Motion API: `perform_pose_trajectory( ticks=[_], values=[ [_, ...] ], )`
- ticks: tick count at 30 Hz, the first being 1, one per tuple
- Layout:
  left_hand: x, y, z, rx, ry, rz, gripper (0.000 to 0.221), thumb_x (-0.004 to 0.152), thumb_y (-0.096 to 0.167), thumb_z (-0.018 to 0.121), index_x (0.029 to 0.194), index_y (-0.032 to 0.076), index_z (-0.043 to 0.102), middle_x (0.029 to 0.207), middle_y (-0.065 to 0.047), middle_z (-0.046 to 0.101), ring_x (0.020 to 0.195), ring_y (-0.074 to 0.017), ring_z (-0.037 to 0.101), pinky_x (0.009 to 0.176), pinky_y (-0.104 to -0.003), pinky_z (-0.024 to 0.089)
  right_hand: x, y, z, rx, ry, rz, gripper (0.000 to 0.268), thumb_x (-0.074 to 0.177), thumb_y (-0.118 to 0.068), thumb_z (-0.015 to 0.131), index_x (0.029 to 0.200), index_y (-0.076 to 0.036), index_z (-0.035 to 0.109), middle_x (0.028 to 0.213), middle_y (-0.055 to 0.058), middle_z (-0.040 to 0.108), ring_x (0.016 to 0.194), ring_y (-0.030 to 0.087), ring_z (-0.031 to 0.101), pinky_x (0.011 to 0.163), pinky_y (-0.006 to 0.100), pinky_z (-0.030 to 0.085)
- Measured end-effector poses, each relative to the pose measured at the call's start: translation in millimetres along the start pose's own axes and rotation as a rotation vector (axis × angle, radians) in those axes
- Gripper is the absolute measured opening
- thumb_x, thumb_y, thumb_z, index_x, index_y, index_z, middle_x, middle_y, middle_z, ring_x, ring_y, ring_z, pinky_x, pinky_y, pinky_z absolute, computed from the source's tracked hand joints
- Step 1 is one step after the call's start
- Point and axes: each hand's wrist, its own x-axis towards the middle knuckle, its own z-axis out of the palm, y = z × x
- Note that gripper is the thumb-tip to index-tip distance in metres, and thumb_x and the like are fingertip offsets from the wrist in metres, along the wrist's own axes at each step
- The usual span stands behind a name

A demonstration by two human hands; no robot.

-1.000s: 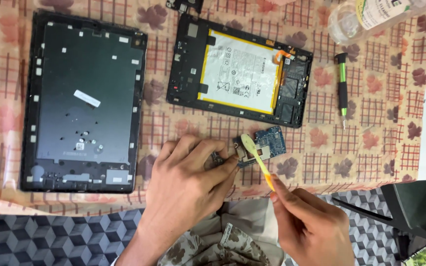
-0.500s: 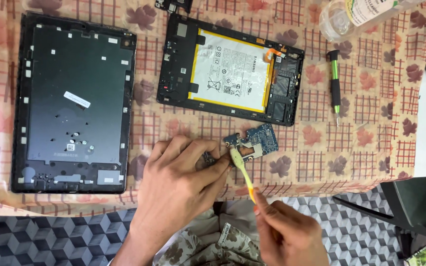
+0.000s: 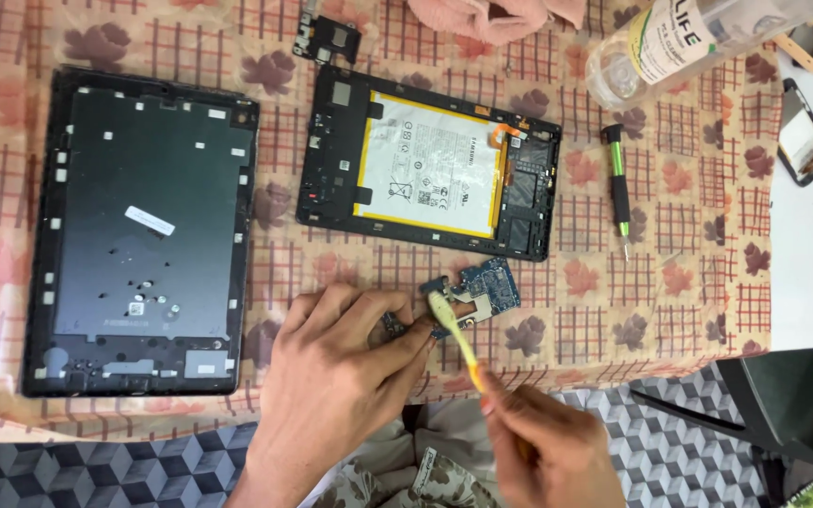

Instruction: The person cleans a small circuit board from a disassembled tablet. They spray a liquid onto the board and scrub it with a toothbrush, then use a screwdriver to scrape specific areas. The person flips the board over and continues scrubbing both sides.

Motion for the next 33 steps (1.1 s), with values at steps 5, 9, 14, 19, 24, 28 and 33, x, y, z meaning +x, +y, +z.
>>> perform_pose_trajectory(
  ticks=[5,9,14,19,24,28,33],
  values=[
    [-1.0,0.1,1.8,0.034,0.004,-0.006,0.021,0.077,0.021,0.082,0.097,0.015,0.083,0.103,0.003,0.069,0.092,-0.0197,0.06,0.077,-0.036,0.045,-2.6,-0.5,-3.4,-0.023,0.098,-0.021,0.039,0.087,0.001,0.067,0.125,-0.008,0.073,0.059,0.002,0.069,0.041,0.003,0.053,0.034,0.023,0.037],
    [-2.2,0.2,1.9,0.044,-0.015,-0.005,0.022,0.077,0.021,0.081,0.098,0.016,0.083,0.104,0.003,0.069,0.093,-0.0188,0.06,0.078,-0.036,0.045,-15.0,13.2,-1.2,0.027,0.164,0.09,0.035,0.086,0.004,0.066,0.117,-0.009,0.077,0.057,0.003,0.069,0.042,0.003,0.057,0.036,0.024,0.037],
    [-1.6,0.1,2.8,0.053,-0.017,-0.008,0.023,0.077,0.022,0.082,0.1,0.016,0.083,0.105,0.003,0.069,0.092,-0.0183,0.06,0.076,-0.035,0.043,-20.8,13.2,-2.6,0.022,0.07,-0.005,0.041,0.086,0.005,0.066,0.124,-0.008,0.074,0.058,0.002,0.068,0.041,0.001,0.056,0.036,0.022,0.039],
    [-1.1,1.2,2.0,0.042,-0.004,-0.005,0.022,0.078,0.021,0.081,0.1,0.016,0.082,0.105,0.003,0.069,0.093,-0.0188,0.06,0.078,-0.036,0.044,-17.3,0.4,-7.8,-0.042,0.164,0.032,0.046,0.085,0.003,0.071,0.129,-0.008,0.071,0.059,0.003,0.066,0.047,0.002,0.053,0.042,0.022,0.039],
    [-0.9,0.6,0.9,0.035,-0.022,-0.011,0.021,0.078,0.021,0.081,0.099,0.015,0.082,0.103,0.004,0.069,0.092,-0.019,0.06,0.077,-0.036,0.043,-22.2,5.0,-6.5,-0.009,0.22,0.118,0.043,0.086,0.004,0.071,0.127,-0.009,0.072,0.058,0.005,0.065,0.046,0.004,0.048,0.04,0.023,0.036],
    [-2.0,0.2,0.0,0.03,-0.011,-0.001,0.022,0.078,0.021,0.081,0.099,0.015,0.082,0.103,0.004,0.068,0.092,-0.0195,0.06,0.08,-0.037,0.045,-24.8,12.7,-1.5,-0.068,0.125,0.03,0.039,0.083,0.003,0.072,0.12,-0.008,0.075,0.058,0.004,0.072,0.04,0.002,0.057,0.035,0.022,0.038],
    [-1.1,0.3,1.2,0.015,-0.006,-0.004,0.02,0.078,0.02,0.08,0.097,0.014,0.082,0.103,0.005,0.068,0.093,-0.0187,0.06,0.08,-0.036,0.045,-18.3,15.3,-7.8,-0.066,0.14,0.014,0.035,0.085,0.002,0.071,0.119,-0.006,0.075,0.067,0.005,0.077,0.044,0.002,0.062,0.035,0.021,0.042]
  ],
)
